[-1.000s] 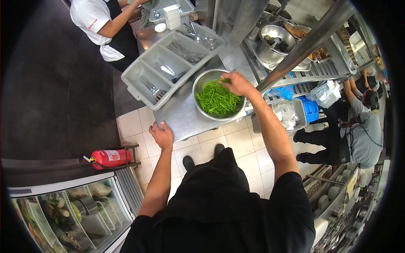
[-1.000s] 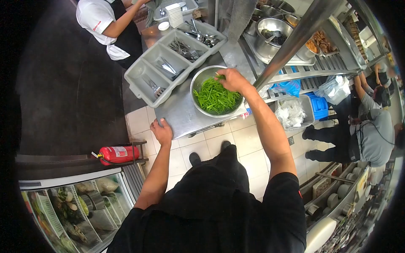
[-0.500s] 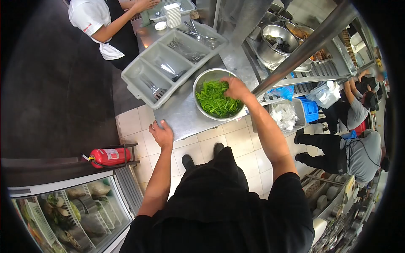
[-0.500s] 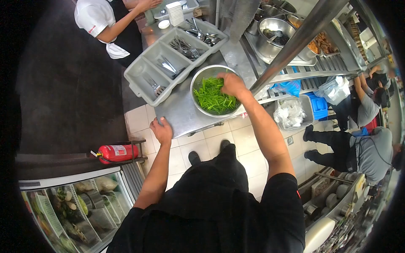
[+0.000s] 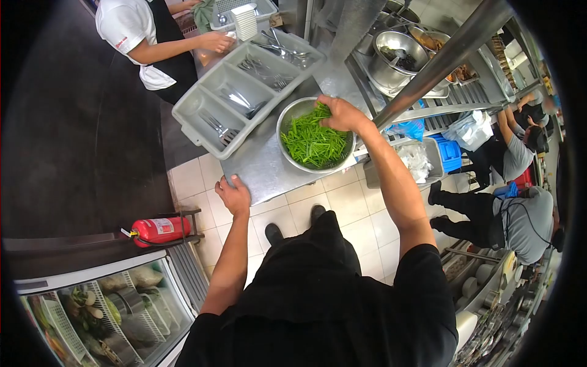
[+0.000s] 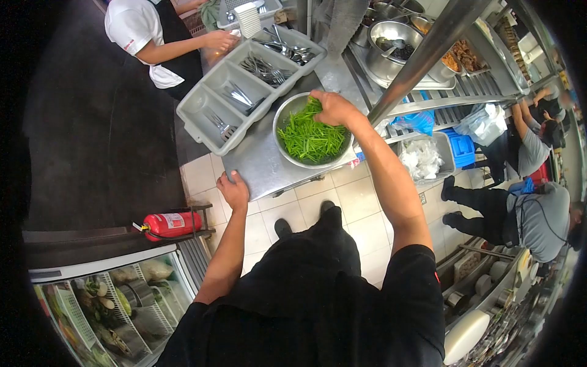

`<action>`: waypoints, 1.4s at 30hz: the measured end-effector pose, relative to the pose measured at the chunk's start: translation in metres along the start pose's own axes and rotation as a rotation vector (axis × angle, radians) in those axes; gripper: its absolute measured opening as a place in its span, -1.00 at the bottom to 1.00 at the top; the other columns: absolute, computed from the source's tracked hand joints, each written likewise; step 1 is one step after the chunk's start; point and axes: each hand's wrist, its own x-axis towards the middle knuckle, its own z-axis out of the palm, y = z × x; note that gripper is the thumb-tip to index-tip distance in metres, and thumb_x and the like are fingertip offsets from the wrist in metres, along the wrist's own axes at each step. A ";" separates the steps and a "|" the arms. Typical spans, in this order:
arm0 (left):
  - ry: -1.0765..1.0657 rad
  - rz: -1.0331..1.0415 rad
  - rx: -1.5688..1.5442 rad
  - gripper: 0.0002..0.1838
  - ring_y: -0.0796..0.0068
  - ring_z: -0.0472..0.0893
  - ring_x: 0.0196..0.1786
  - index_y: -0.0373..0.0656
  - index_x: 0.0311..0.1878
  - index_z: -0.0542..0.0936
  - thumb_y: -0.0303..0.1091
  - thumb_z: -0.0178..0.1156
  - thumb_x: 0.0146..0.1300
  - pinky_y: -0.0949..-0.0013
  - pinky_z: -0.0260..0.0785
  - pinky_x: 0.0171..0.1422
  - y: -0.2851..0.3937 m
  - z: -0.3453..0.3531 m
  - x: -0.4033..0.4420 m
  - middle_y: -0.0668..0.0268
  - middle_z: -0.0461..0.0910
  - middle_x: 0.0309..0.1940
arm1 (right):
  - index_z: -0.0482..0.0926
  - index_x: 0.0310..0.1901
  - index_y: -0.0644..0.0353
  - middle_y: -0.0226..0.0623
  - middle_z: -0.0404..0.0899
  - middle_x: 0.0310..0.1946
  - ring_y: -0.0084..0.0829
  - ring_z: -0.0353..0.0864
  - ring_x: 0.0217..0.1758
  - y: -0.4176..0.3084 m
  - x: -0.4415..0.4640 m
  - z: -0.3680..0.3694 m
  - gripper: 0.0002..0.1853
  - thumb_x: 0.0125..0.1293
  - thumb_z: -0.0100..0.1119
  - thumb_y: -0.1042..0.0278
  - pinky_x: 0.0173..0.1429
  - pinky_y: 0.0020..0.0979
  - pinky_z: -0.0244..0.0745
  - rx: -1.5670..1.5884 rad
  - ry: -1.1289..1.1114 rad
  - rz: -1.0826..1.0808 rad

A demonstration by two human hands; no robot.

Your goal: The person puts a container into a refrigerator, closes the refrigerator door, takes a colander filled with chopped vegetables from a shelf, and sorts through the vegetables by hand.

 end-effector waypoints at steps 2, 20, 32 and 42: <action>-0.004 0.000 -0.004 -0.42 -0.21 0.30 0.33 -0.27 0.28 0.35 -0.01 -0.04 0.39 -0.01 0.21 0.38 0.001 -0.001 0.000 -0.19 0.15 0.34 | 0.53 0.03 0.16 0.03 0.63 -0.11 0.03 0.60 0.01 -0.005 -0.001 -0.002 -0.52 0.03 0.37 0.31 0.11 -0.15 0.48 -0.015 -0.003 0.029; -0.001 0.001 -0.004 -0.42 -0.21 0.29 0.33 -0.31 0.27 0.35 -0.02 -0.03 0.39 -0.02 0.19 0.39 0.002 -0.001 -0.001 -0.21 0.16 0.33 | 0.54 0.02 0.14 0.00 0.64 -0.17 -0.02 0.61 -0.02 -0.001 0.001 0.006 -0.52 -0.04 0.32 0.46 0.11 -0.19 0.49 0.035 0.090 -0.025; 0.017 0.009 0.003 -0.41 -0.21 0.30 0.32 -0.30 0.28 0.36 -0.01 -0.03 0.39 -0.02 0.19 0.39 0.002 -0.001 0.000 -0.21 0.16 0.33 | 0.68 -0.22 0.01 -0.20 0.62 -0.07 -0.15 0.51 0.15 0.000 0.020 0.080 -0.75 0.04 0.40 0.21 0.28 -0.05 0.36 -0.305 0.130 0.018; 0.013 -0.003 0.009 -0.44 -0.20 0.33 0.31 -0.25 0.27 0.37 -0.02 -0.02 0.38 -0.03 0.22 0.37 0.002 0.000 0.000 -0.18 0.17 0.34 | 0.64 -0.29 0.28 -0.09 0.62 0.01 -0.11 0.53 0.18 0.017 0.018 0.022 -0.83 0.11 0.33 0.40 0.27 -0.27 0.41 0.120 0.018 -0.030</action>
